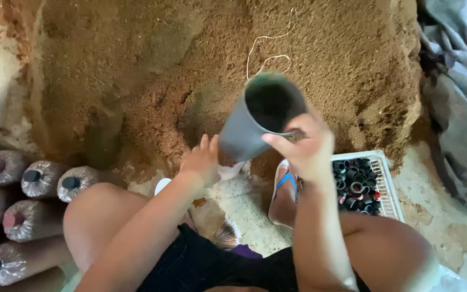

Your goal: The person fills small plastic bags with a dark brown substrate by scooping it with a cylindrical container and pouring it into the bags while sitting on the floor.

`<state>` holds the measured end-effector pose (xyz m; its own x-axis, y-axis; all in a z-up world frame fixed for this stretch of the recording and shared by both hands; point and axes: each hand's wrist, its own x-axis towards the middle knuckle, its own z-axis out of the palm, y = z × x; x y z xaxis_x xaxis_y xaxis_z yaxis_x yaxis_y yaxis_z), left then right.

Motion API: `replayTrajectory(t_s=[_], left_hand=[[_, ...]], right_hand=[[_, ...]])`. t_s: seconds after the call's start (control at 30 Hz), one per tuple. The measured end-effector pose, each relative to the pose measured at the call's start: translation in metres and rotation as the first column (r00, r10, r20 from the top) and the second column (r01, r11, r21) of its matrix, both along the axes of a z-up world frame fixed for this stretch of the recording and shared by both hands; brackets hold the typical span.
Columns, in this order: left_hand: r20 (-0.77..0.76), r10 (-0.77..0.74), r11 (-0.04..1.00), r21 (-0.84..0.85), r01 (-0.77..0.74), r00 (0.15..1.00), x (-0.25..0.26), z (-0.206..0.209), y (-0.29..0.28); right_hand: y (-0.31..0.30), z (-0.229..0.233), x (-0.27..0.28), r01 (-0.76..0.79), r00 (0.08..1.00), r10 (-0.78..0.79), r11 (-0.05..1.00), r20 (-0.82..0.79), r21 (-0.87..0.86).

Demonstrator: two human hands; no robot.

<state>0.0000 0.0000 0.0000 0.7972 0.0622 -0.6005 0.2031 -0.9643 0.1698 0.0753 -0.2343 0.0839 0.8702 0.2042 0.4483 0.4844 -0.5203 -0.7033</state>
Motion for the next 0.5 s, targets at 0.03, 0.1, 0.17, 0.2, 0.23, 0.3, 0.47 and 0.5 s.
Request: replayTrajectory(t_s=[0.03, 0.1, 0.17, 0.2, 0.23, 0.3, 0.47, 0.5], left_hand=[[-0.006, -0.004, 1.000, -0.003, 0.004, 1.000, -0.002, 0.008, 0.001], [0.021, -0.041, 0.995, -0.088, 0.043, 0.999, -0.003, 0.025, 0.003], [-0.001, -0.054, 0.992, -0.115, 0.053, 0.999, 0.003, -0.003, 0.007], [-0.020, -0.059, 0.989, -0.140, 0.056, 0.998, 0.004, -0.017, 0.008], [-0.023, -0.068, 0.988, -0.144, 0.064, 0.997, 0.009, -0.014, 0.004], [-0.013, -0.150, 0.980, -0.135, 0.147, 0.989, 0.020, -0.005, 0.000], [0.097, -0.163, 0.984, -0.057, 0.169, 0.982, 0.029, -0.007, -0.004], [0.153, -0.174, 0.983, -0.027, 0.180, 0.973, 0.027, -0.007, -0.005]], right_hand=[[-0.002, 0.013, -0.004, 0.004, 1.000, -0.004, 1.000, -0.006, -0.003], [-0.006, 0.040, -0.011, 0.029, 0.996, -0.026, 0.999, 0.087, -0.027], [-0.018, 0.019, -0.001, 0.162, 0.987, -0.161, 0.984, 0.030, -0.070], [-0.025, 0.009, 0.001, 0.283, 0.958, -0.287, 0.952, -0.018, -0.117], [-0.025, -0.020, 0.011, 0.291, 0.955, -0.295, 0.949, -0.020, -0.122], [-0.024, -0.077, 0.031, 0.372, 0.928, -0.371, 0.908, 0.044, -0.190], [-0.006, -0.156, 0.026, 0.260, 0.859, -0.334, 0.937, -0.387, -0.231], [-0.004, -0.172, 0.021, 0.209, 0.814, -0.305, 0.948, -0.495, -0.239]])
